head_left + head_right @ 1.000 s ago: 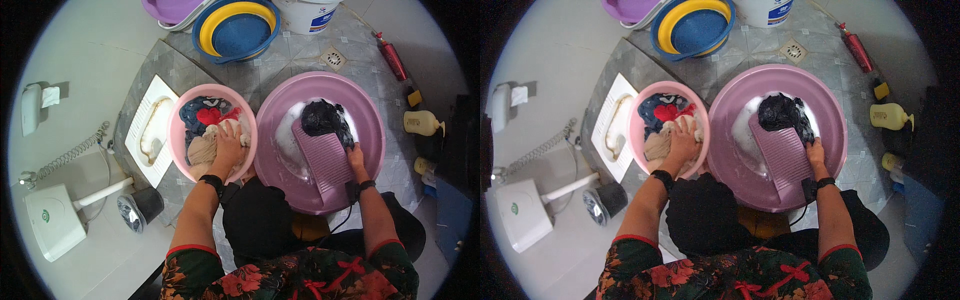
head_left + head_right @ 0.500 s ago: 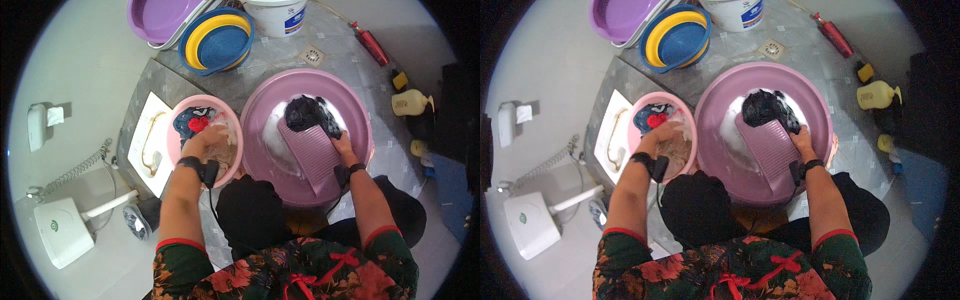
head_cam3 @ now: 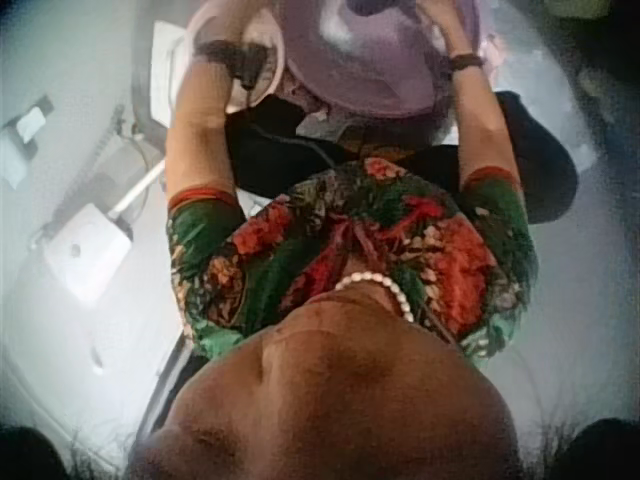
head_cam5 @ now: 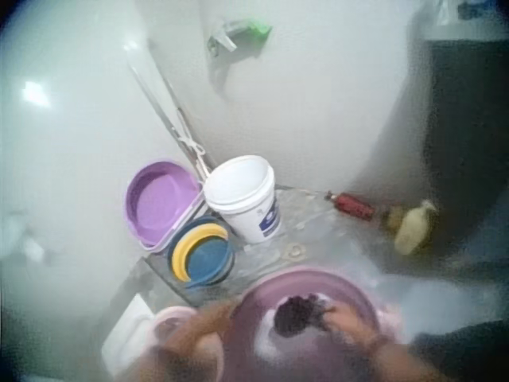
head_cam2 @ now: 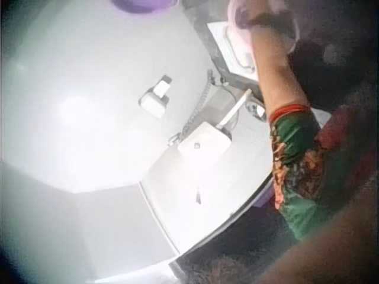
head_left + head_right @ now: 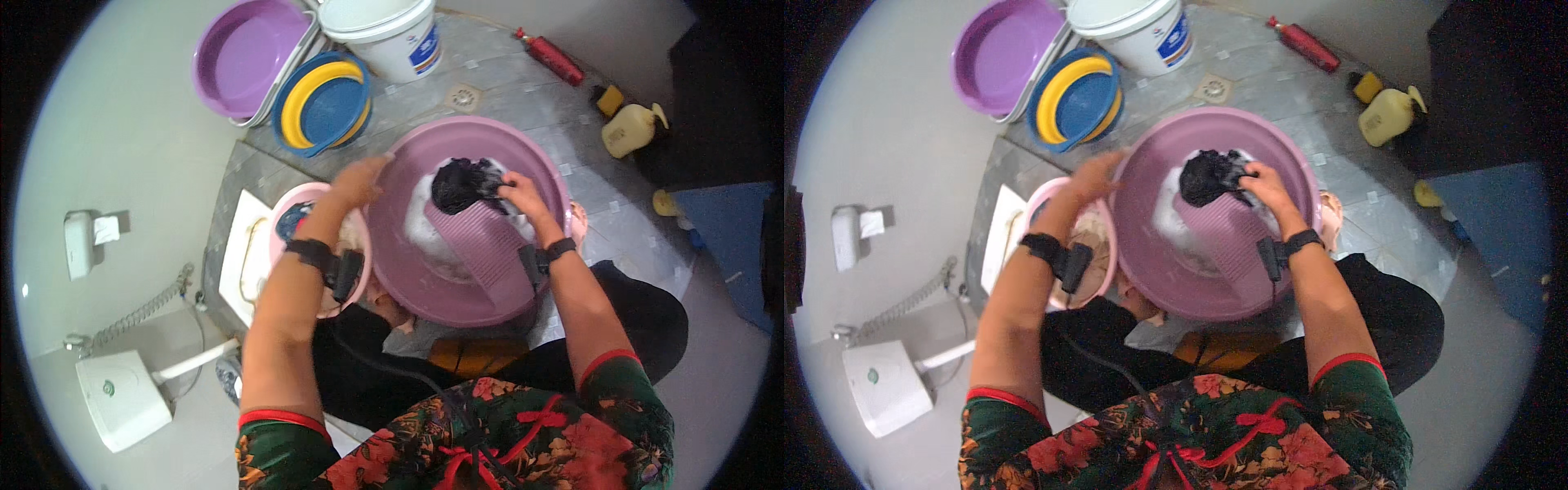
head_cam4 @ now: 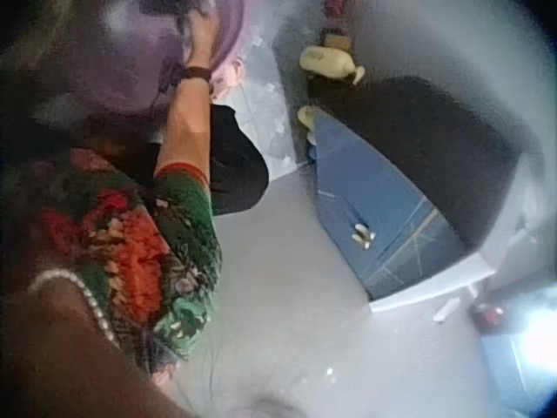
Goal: The person washes black and tan clothing in a purple basin filled with soapy water using a washboard, then squeezes the water out and places the items into a smaller pink basin.
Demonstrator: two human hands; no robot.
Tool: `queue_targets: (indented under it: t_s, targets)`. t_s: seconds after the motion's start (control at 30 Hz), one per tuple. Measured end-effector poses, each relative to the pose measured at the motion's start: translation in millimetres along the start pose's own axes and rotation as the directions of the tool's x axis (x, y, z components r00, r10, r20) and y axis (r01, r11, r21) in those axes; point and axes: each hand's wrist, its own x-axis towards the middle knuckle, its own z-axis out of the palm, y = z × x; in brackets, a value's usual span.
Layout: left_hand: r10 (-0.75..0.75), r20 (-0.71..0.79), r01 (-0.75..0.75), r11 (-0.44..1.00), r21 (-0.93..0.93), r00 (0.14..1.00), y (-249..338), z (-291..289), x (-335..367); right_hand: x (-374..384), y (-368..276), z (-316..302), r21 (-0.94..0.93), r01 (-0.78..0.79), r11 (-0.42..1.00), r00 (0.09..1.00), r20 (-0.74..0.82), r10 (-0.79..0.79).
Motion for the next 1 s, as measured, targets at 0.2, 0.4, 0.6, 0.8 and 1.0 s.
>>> queue_targets:
  t_s: [0.2, 0.4, 0.6, 0.8, 1.0]
  targets:
    - [-0.053, -0.199, -0.022, 0.933, -0.358, 0.979, 67, 130, 38, -15, -131, -12, 0.250, 0.083, 0.965, 0.849, 0.489, -0.199]
    - [-0.196, -0.275, 0.011, 0.832, -0.555, 0.941, 91, 171, 46, -15, -148, -14, 0.464, -0.117, 0.878, 0.915, 0.394, -0.086]
    - [-0.372, -0.303, 0.179, 0.840, -0.511, 0.877, 102, 150, 13, 52, -18, -13, 0.137, -0.130, 0.982, 0.991, -0.020, 0.134]
    - [-0.299, -0.226, 0.255, 0.945, -0.206, 0.927, 76, 235, -1, 57, -12, 61, -0.565, 0.146, 0.812, 0.961, -0.112, -0.251]
    - [-0.356, -0.253, 0.263, 0.905, -0.335, 0.900, 90, 264, 11, 16, -40, 137, -0.717, 0.535, 0.447, 0.828, 0.341, -0.444]
